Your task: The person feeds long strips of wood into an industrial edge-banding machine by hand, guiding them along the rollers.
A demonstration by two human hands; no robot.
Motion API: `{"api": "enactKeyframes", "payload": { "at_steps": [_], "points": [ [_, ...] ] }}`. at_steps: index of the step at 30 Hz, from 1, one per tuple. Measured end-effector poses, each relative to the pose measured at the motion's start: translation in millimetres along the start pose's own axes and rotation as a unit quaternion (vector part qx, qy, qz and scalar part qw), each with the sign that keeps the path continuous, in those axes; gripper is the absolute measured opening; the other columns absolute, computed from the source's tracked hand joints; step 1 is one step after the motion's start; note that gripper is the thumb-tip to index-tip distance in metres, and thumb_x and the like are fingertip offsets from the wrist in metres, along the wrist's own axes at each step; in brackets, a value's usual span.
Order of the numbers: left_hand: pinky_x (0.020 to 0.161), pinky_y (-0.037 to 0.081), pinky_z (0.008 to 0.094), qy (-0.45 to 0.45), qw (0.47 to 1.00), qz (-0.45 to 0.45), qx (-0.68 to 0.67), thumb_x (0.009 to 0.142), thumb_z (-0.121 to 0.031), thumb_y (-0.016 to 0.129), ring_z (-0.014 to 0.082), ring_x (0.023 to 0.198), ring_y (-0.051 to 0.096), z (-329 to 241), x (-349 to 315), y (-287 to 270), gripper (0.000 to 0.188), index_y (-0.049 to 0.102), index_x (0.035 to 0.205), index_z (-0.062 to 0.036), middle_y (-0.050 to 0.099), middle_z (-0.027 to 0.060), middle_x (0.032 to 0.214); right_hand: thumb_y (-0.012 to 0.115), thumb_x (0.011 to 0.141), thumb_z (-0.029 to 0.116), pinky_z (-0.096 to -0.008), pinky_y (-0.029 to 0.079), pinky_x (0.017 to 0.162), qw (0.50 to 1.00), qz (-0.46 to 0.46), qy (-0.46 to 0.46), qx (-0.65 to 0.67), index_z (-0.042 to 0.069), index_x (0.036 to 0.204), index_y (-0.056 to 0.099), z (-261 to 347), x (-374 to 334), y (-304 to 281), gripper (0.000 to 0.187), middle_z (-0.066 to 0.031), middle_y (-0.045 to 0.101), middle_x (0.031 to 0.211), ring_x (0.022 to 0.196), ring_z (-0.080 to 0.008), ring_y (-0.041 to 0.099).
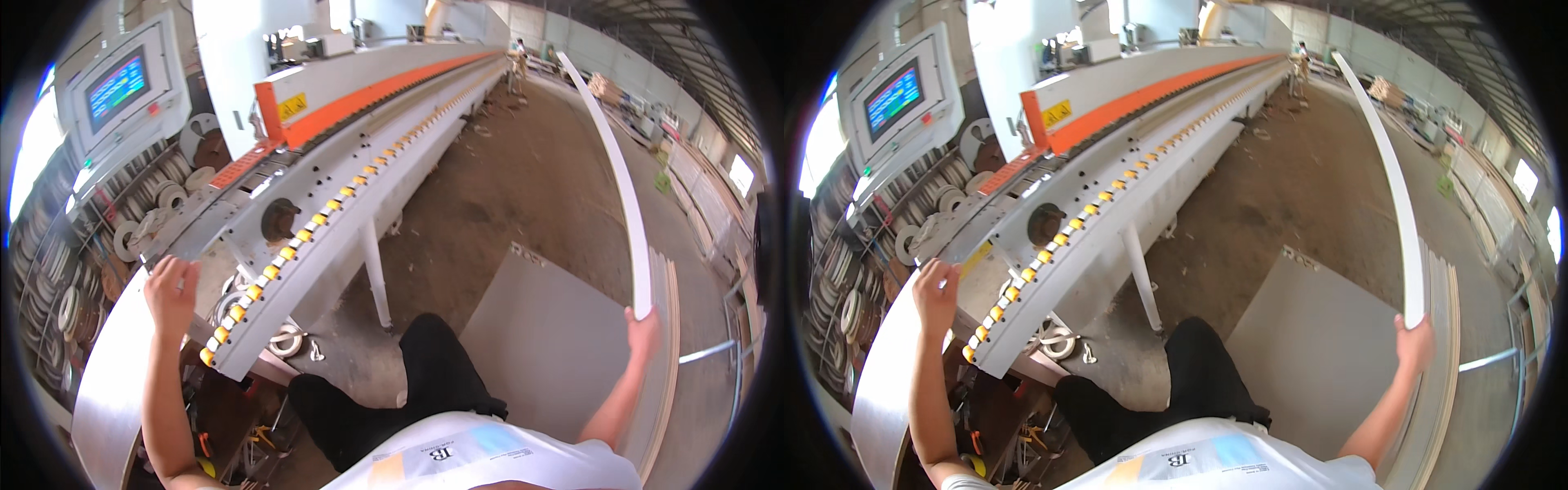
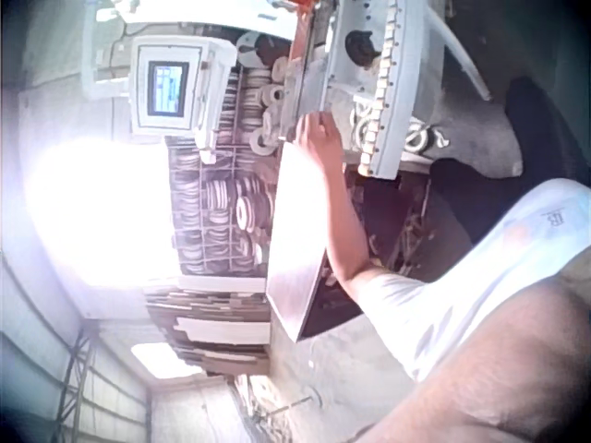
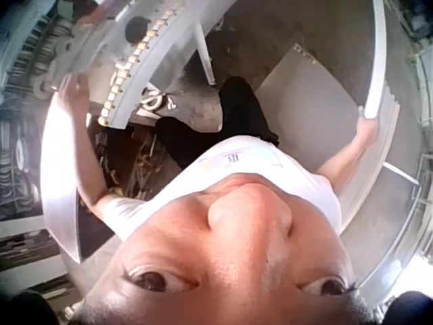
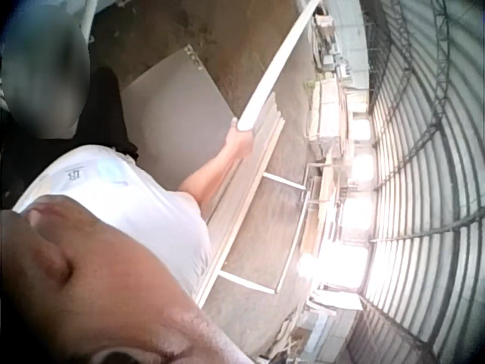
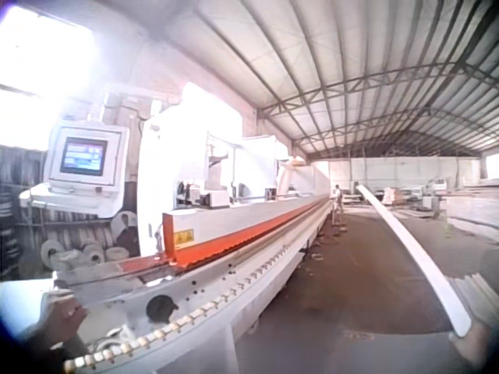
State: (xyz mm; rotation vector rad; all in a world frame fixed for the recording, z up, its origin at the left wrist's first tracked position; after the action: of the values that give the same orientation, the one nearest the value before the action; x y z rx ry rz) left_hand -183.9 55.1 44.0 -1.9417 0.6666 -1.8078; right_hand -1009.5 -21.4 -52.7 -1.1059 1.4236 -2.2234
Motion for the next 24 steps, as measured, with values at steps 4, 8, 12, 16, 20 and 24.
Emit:
{"api": "enactKeyframes", "payload": {
  "at_steps": [4, 8, 12, 16, 20, 24],
  "points": [
    [0.065, 0.052, 0.0392, 0.038, 0.998, -0.027, -0.037, 0.088, -0.009, 0.078, 0.0315, 0.073, 0.066, -33, 1, -18, 0.013, 0.067, 0.084, -0.0035, 0.067, 0.0097, 0.081, 0.079, 0.09, 0.05, -0.0532, 0.058, 0.088, 0.994, -0.085, -0.073, -0.019, 0.011, 0.14, 0.061, 74, 43, -67, 0.065, -0.0181, 0.075, 0.119, 0.107, -0.0401, 0.073],
    [0.069, 0.055, 0.0383, 0.114, 0.991, -0.051, -0.038, 0.084, -0.008, 0.079, 0.029, 0.079, 0.069, -64, 11, -46, 0.012, 0.069, 0.089, -0.0057, 0.071, 0.0073, 0.089, 0.071, 0.095, 0.055, -0.0528, 0.058, 0.083, 0.972, -0.192, -0.133, 0.018, 0.014, 0.142, 0.057, 135, 70, -125, 0.064, -0.0144, 0.073, 0.121, 0.104, -0.0402, 0.072],
    [0.075, 0.057, 0.0396, 0.204, 0.975, -0.087, -0.006, 0.078, -0.006, 0.081, 0.0313, 0.089, 0.07, -104, 40, -74, 0.025, 0.071, 0.101, -0.0049, 0.072, 0.01, 0.1, 0.063, 0.099, 0.06, -0.0512, 0.058, 0.086, 0.945, -0.255, -0.194, 0.064, 0.012, 0.147, 0.056, 186, 68, -172, 0.069, -0.0157, 0.071, 0.13, 0.11, -0.0394, 0.071],
    [0.098, 0.055, 0.0465, 0.323, 0.935, -0.142, 0.039, 0.076, -0.016, 0.083, 0.0326, 0.111, 0.068, -149, 89, -102, 0.041, 0.075, 0.114, -0.0043, 0.072, 0.0109, 0.116, 0.061, 0.1, 0.062, -0.0487, 0.057, 0.081, 0.908, -0.325, -0.23, 0.133, 0.02, 0.144, 0.057, 222, 49, -190, 0.062, -0.0124, 0.073, 0.122, 0.102, -0.037, 0.072],
    [0.105, 0.053, 0.0468, 0.427, 0.857, -0.277, 0.076, 0.073, -0.02, 0.082, 0.0275, 0.126, 0.064, -190, 130, -101, 0.054, 0.071, 0.125, -0.0097, 0.07, 0.007, 0.131, 0.065, 0.099, 0.061, -0.0479, 0.056, 0.085, 0.853, -0.327, -0.339, 0.225, 0.012, 0.142, 0.059, 247, 10, -187, 0.065, -0.0157, 0.072, 0.121, 0.107, -0.0384, 0.07],
    [0.109, 0.048, 0.0456, 0.447, 0.828, -0.321, 0.112, 0.085, -0.022, 0.071, 0.0214, 0.134, 0.059, -235, 145, -78, 0.041, 0.07, 0.124, -0.0125, 0.069, 0.003, 0.132, 0.081, 0.09, 0.048, -0.0483, 0.055, 0.085, 0.768, -0.197, -0.476, 0.381, 0.008, 0.135, 0.061, 274, -56, -178, 0.063, -0.0172, 0.071, 0.119, 0.104, -0.0406, 0.07]
  ]
}}
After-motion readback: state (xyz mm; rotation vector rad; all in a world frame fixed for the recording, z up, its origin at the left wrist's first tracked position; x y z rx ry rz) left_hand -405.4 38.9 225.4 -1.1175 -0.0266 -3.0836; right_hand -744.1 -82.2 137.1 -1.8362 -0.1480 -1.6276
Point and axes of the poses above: each hand's wrist, its own x-axis towards the middle knuckle, its own y-axis out of the palm, z = x × y, the point moved 2 cm from there along x, towards the middle knuckle
